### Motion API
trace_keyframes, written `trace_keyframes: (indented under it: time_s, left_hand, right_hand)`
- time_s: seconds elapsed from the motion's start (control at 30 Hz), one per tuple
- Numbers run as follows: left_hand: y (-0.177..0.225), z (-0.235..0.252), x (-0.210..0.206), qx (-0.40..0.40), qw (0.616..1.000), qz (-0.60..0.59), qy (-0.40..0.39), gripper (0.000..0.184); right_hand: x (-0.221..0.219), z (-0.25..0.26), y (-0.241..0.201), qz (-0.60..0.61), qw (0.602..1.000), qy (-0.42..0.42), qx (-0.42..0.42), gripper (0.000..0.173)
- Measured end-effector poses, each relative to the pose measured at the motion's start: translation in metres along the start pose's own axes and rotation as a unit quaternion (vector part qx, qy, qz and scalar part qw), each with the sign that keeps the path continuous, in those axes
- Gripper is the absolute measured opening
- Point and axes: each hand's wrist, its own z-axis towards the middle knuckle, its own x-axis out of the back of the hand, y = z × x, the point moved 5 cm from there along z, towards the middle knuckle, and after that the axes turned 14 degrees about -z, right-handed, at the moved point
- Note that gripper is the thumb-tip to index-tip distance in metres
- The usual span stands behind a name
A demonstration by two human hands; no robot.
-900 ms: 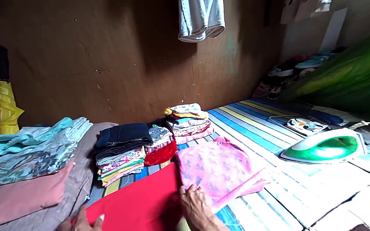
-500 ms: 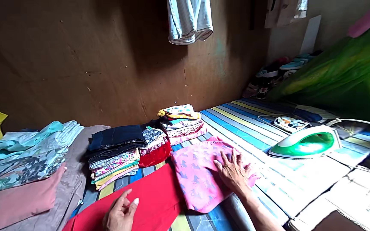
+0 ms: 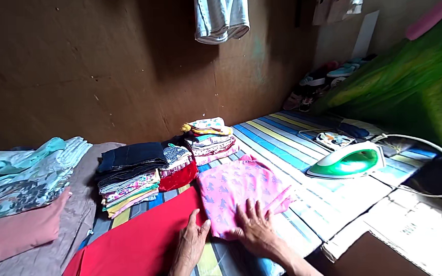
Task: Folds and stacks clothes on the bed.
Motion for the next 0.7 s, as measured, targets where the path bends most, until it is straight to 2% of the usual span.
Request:
trace_keyframes:
  time_s: [0.07, 0.13, 0.17, 0.23, 0.3, 0.37, 0.5, 0.57, 0.63, 0.67, 0.7]
  left_hand:
    - [0.002, 0.004, -0.007, -0.003, 1.0, -0.015, 0.014, 0.062]
    - [0.006, -0.001, -0.013, -0.052, 0.998, 0.005, 0.035, 0.065]
    - [0.005, -0.006, -0.017, -0.07, 0.996, 0.025, 0.053, 0.064]
    - [0.004, -0.016, -0.023, -0.091, 0.99, 0.06, 0.09, 0.053]
    - [-0.002, -0.012, -0.023, -0.108, 0.989, 0.018, 0.1, 0.058]
    - [-0.009, -0.005, -0.023, -0.102, 0.992, -0.026, 0.072, 0.061]
    - [-0.009, -0.003, -0.023, -0.107, 0.993, -0.031, 0.046, 0.056]
    - [-0.01, -0.002, -0.023, -0.121, 0.991, -0.028, 0.042, 0.054]
    - [-0.011, -0.004, -0.023, -0.134, 0.99, -0.031, 0.037, 0.05]
    - [-0.01, -0.004, -0.022, -0.138, 0.989, -0.032, 0.033, 0.047]
    - [-0.01, -0.003, -0.023, -0.141, 0.989, -0.032, 0.029, 0.045]
  right_hand:
    - [0.013, -0.016, -0.026, 0.012, 0.997, -0.028, 0.07, 0.067]
    - [0.021, -0.013, -0.049, 0.047, 0.988, 0.033, 0.146, 0.058]
    - [0.021, -0.005, -0.058, 0.064, 0.979, 0.07, 0.18, 0.058]
    - [0.015, 0.024, -0.071, 0.08, 0.966, 0.092, 0.229, 0.061]
    - [0.005, 0.057, -0.065, 0.056, 0.965, 0.114, 0.228, 0.064]
    - [0.005, 0.083, -0.029, 0.005, 0.976, 0.146, 0.165, 0.066]
    - [0.027, 0.097, 0.106, -0.024, 0.977, 0.209, -0.042, 0.058]
    - [0.042, 0.091, 0.153, -0.007, 0.968, 0.187, -0.17, 0.059]
    - [0.048, 0.089, 0.168, 0.027, 0.952, 0.14, -0.269, 0.07]
    - [0.049, 0.094, 0.16, 0.036, 0.949, 0.157, -0.271, 0.07]
    - [0.048, 0.101, 0.14, 0.036, 0.95, 0.201, -0.237, 0.07]
